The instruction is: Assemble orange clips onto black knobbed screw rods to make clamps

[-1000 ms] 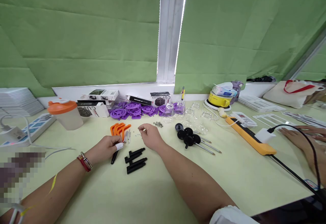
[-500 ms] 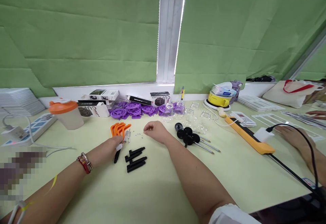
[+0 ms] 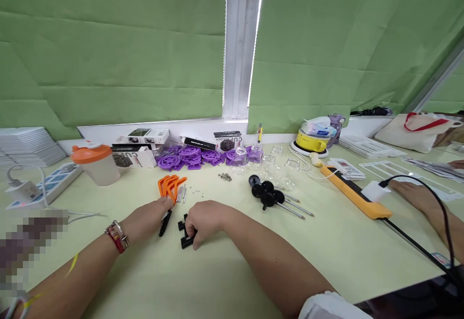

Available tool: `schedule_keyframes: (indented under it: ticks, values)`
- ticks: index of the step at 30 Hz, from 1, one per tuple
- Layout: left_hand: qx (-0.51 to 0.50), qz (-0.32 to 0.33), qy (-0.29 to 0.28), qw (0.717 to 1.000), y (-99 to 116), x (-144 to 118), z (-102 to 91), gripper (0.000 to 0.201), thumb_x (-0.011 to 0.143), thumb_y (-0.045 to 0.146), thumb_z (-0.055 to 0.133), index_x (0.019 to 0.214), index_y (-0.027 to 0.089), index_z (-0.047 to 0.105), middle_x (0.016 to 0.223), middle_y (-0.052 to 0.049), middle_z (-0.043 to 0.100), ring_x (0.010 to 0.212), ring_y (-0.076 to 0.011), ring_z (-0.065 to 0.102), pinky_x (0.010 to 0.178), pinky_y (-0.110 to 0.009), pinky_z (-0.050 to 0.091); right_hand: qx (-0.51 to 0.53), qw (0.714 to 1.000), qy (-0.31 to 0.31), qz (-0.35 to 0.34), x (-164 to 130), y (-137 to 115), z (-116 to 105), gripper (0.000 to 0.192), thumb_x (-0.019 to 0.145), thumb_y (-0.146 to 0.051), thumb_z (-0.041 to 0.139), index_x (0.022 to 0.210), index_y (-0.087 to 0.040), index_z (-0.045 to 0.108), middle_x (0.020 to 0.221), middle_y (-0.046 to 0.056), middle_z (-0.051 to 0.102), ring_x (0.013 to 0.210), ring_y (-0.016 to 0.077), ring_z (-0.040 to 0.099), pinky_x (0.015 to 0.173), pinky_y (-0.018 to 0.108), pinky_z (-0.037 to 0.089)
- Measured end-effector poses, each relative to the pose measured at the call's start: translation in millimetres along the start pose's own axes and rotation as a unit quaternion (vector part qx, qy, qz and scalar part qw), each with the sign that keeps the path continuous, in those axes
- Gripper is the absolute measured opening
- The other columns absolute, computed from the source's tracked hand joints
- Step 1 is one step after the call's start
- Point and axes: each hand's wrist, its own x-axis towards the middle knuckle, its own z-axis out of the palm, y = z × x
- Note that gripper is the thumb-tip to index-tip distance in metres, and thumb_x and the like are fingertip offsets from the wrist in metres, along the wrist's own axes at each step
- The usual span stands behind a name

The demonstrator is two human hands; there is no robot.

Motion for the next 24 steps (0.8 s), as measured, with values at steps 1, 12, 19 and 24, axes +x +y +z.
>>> schedule_keyframes:
  ticks: [1, 12, 19, 24]
  values:
    - [0.053, 0.005, -0.035, 0.998, 1, 0, -0.1, 0.012, 0.06, 0.012, 0.051, 0.066, 0.022, 0.055, 0.064, 0.0, 0.05, 0.051, -0.0161, 0.044, 0.05, -0.025, 0.027, -0.006, 1.0, 0.006, -0.003, 1, 0, 2, 0.018, 0.046, -0.024, 0.082, 0.052, -0.022, 0.066, 0.049, -0.007, 0.055, 0.044, 0.0065, 0.04, 0.045, 0.022, 0.024]
    - [0.113, 0.054, -0.041, 0.991, 35, -1, -3.1, 0.032, 0.065, 0.006, 0.042, 0.091, 0.022, 0.054, 0.085, -0.006, 0.057, 0.07, -0.0203, 0.052, 0.058, -0.028, 0.035, 0.15, 0.988, 0.003, 0.036, -7, 13, -14, 0.014, 0.067, -0.03, 0.069, 0.074, -0.018, 0.069, 0.057, -0.005, 0.056, 0.051, 0.0071, 0.044, 0.05, 0.02, 0.033]
    - [-0.295, -0.033, -0.116, 0.948, 50, -4, 13.0, 0.032, 0.072, 0.029, 0.062, 0.103, 0.02, 0.056, 0.078, -0.002, 0.059, 0.061, -0.013, 0.052, 0.051, -0.024, 0.04, 0.327, 0.936, 0.124, 0.044, -7, 32, -13, 0.027, 0.069, -0.037, 0.069, 0.083, -0.014, 0.068, 0.063, -0.003, 0.055, 0.058, 0.0086, 0.044, 0.057, 0.022, 0.036]
    - [-0.309, -0.07, 0.006, 0.949, 50, -1, 9.0, 0.018, 0.071, 0.032, 0.066, 0.083, 0.019, 0.063, 0.062, 0.003, 0.051, 0.051, -0.0086, 0.041, 0.048, -0.022, 0.035, 0.326, 0.923, 0.197, 0.048, 6, 35, -6, 0.023, 0.076, -0.034, 0.063, 0.086, -0.015, 0.069, 0.067, -0.001, 0.06, 0.062, 0.0103, 0.049, 0.061, 0.023, 0.04]
